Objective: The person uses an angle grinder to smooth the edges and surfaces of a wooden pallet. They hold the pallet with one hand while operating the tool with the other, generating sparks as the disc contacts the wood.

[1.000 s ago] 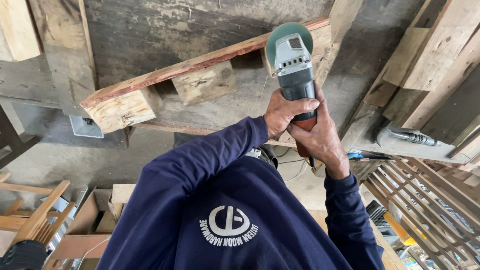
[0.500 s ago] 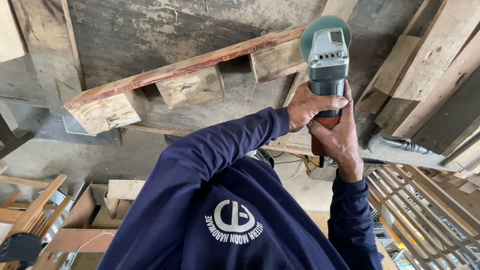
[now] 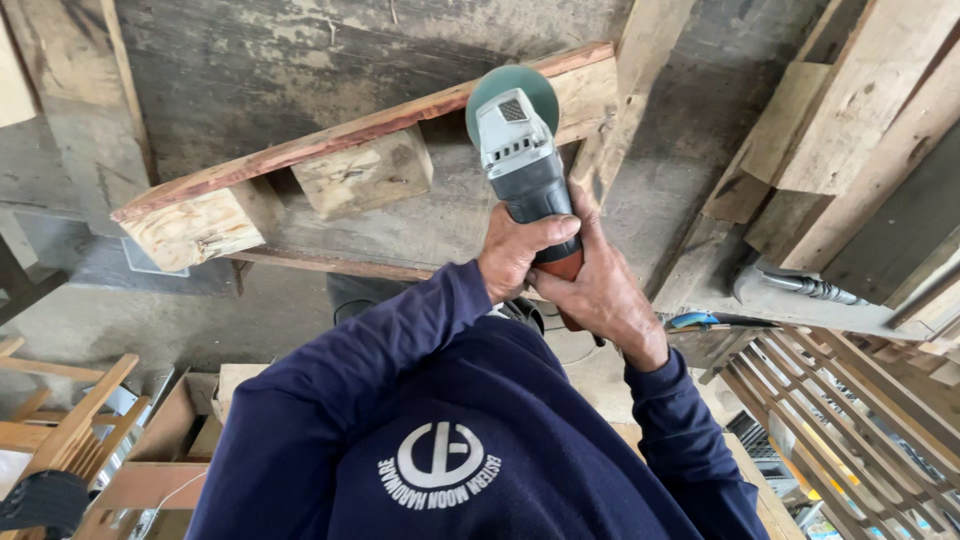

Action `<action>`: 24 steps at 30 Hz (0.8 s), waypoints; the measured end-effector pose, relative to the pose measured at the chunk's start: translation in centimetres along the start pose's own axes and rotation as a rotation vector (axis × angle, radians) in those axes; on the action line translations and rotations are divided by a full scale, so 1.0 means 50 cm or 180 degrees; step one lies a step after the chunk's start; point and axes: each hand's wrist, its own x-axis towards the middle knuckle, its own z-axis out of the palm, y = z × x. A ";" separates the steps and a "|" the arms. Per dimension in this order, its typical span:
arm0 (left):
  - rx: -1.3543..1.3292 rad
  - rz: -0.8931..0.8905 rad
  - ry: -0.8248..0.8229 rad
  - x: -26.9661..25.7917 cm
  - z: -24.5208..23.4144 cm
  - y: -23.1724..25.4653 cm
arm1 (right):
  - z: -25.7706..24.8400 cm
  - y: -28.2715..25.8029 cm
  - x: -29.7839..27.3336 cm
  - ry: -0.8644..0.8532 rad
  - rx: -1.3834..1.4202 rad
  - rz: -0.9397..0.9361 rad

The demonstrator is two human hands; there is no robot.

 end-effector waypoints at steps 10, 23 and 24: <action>0.0153 -0.0158 -0.0104 0.078 0.060 -0.050 | -0.061 0.051 -0.002 0.0349 0.0337 -0.0290; 0.0466 -0.0550 -0.0193 0.091 0.108 -0.031 | -0.055 0.096 -0.007 0.0432 0.1639 -0.0313; 0.0439 -0.0569 -0.0114 0.072 0.108 -0.022 | -0.045 0.097 -0.011 0.0386 0.1623 -0.0274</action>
